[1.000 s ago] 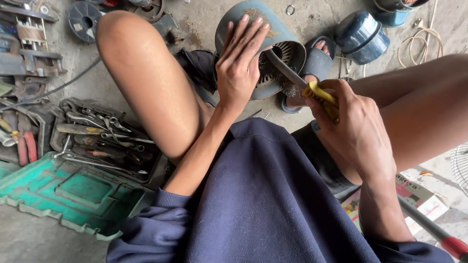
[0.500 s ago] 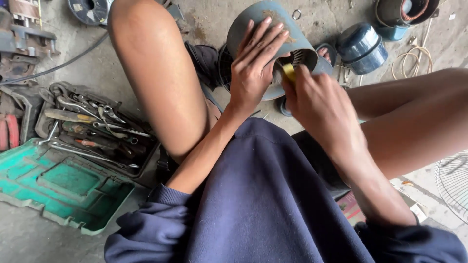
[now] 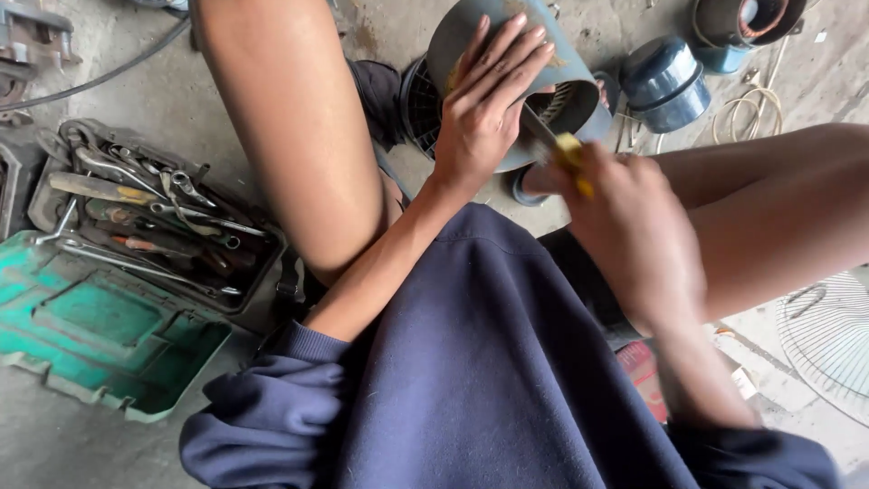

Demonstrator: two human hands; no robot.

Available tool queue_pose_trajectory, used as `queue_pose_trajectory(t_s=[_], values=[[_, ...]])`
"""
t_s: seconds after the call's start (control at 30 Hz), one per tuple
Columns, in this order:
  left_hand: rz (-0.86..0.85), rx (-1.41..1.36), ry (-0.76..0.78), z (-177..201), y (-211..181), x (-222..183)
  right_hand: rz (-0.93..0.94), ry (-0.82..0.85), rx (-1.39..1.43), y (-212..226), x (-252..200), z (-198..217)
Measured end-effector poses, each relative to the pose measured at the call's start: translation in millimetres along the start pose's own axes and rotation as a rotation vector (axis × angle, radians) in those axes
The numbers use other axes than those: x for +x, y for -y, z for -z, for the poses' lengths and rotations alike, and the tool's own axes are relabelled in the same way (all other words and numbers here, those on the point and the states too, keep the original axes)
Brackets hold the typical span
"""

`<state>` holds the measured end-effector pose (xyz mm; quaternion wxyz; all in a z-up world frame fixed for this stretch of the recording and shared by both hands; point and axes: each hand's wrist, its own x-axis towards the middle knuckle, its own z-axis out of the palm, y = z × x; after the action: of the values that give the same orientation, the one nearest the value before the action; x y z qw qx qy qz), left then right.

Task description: Cleaning the interior of a motor stator or casing using a wire brush and a screwdriver to remove rust and debris.

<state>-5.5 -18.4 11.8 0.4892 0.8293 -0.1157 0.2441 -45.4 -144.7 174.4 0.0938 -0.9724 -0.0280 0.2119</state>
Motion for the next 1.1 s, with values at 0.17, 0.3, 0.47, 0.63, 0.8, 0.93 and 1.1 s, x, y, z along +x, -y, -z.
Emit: queue_pose_trajectory(t_s=[0.17, 0.3, 0.47, 0.63, 0.8, 0.93, 1.1], values=[[-0.034, 0.005, 0.047, 1.7, 1.8, -1.2, 0.227, -0.104, 0.134, -7.2, 38.7, -33.8], [0.005, 0.005, 0.027, -5.1, 5.5, -4.2, 0.069, -0.009, -0.083, -2.9, -16.7, 7.9], [-0.007, -0.015, 0.019, -0.5, 1.7, 1.4, 0.194, -0.178, 0.115, -12.7, 40.8, -48.5], [0.043, 0.021, -0.004, -13.1, 12.2, -8.7, 0.148, -0.019, 0.008, -3.0, 5.6, -9.5], [-0.005, -0.009, 0.044, 3.7, 1.5, -1.9, 0.252, -0.127, 0.034, -18.5, 59.6, -58.6], [0.028, -0.013, 0.02, -5.8, 9.5, -5.1, 0.106, 0.036, -0.053, 0.4, 11.7, -8.8], [-0.016, -0.023, 0.05, 8.4, -0.2, 0.3, 0.348, -0.212, 0.16, -29.6, 64.8, -80.9]])
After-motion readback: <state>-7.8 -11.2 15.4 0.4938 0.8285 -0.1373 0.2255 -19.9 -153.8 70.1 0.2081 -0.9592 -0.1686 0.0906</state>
